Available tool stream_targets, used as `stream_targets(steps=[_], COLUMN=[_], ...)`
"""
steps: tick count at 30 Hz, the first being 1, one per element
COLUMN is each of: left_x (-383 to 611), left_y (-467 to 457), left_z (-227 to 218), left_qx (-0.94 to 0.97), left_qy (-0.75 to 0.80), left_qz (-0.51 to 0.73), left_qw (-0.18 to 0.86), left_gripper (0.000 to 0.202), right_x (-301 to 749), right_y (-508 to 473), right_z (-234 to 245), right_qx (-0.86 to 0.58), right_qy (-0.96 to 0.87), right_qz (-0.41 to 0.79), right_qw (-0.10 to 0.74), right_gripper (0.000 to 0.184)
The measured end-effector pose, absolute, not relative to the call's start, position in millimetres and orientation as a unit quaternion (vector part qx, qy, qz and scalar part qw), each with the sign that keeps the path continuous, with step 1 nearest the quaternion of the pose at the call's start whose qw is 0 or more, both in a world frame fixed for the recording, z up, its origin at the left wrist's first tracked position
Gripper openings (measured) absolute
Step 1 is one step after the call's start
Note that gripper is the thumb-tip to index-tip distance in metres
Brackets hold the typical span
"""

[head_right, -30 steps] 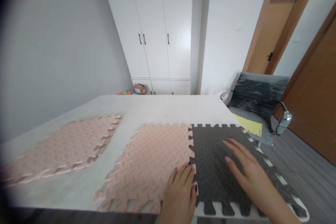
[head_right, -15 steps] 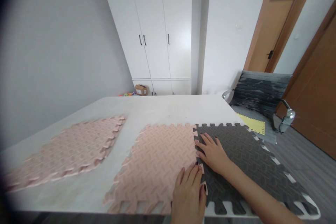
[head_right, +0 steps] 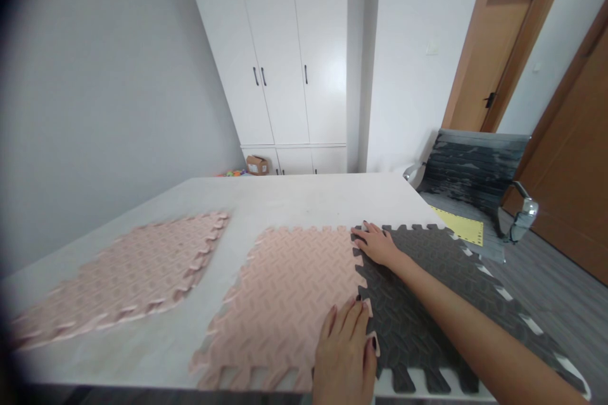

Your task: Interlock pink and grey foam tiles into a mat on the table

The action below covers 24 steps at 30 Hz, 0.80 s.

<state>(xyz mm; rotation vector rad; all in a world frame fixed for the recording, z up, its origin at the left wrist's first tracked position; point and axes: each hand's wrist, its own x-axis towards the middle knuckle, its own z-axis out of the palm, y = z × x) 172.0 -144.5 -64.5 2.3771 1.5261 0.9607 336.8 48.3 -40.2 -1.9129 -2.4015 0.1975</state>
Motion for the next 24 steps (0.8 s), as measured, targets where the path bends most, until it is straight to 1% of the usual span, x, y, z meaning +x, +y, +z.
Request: stream_targets(steps=[3, 8, 11, 14, 16, 18, 19, 20, 22, 24], left_x=[173, 174, 161, 121, 76, 21, -9, -39, -95, -135], left_y=[-143, -143, -148, -149, -142, -132, -126, -120, -113, -111], left_z=[-66, -70, -69, -57, -45, -33, -29, -26, -23, -23], left_qx=[0.793, 0.797, 0.839, 0.884, 0.857, 0.778, 0.738, 0.699, 0.614, 0.534], left_qy=[0.512, 0.513, 0.463, 0.396, 0.451, 0.559, 0.607, 0.654, 0.741, 0.813], left_qz=[0.322, 0.311, 0.281, 0.247, 0.248, 0.281, 0.288, 0.285, 0.26, 0.218], left_qw=[0.068, 0.071, 0.052, 0.008, -0.027, -0.06, -0.061, -0.059, -0.082, -0.078], left_gripper=[0.041, 0.043, 0.051, 0.062, 0.057, 0.042, 0.04, 0.039, 0.044, 0.047], right_x=[338, 340, 340, 341, 341, 341, 341, 341, 341, 341], right_y=[51, 52, 50, 49, 49, 49, 49, 50, 50, 50], right_z=[-47, -44, -44, -46, -48, -49, -50, -51, -53, -55], right_qx=[-0.62, -0.616, -0.618, -0.615, -0.611, -0.61, -0.61, -0.611, -0.613, -0.615], right_qy=[-0.781, -0.783, -0.781, -0.784, -0.787, -0.787, -0.787, -0.786, -0.783, -0.782], right_qz=[0.069, 0.081, 0.08, 0.079, 0.081, 0.082, 0.083, 0.084, 0.085, 0.088], right_qw=[0.029, 0.026, 0.029, 0.031, 0.035, 0.04, 0.043, 0.046, 0.051, 0.056], right_gripper=[0.05, 0.05, 0.052, 0.052, 0.052, 0.052, 0.052, 0.052, 0.051, 0.051])
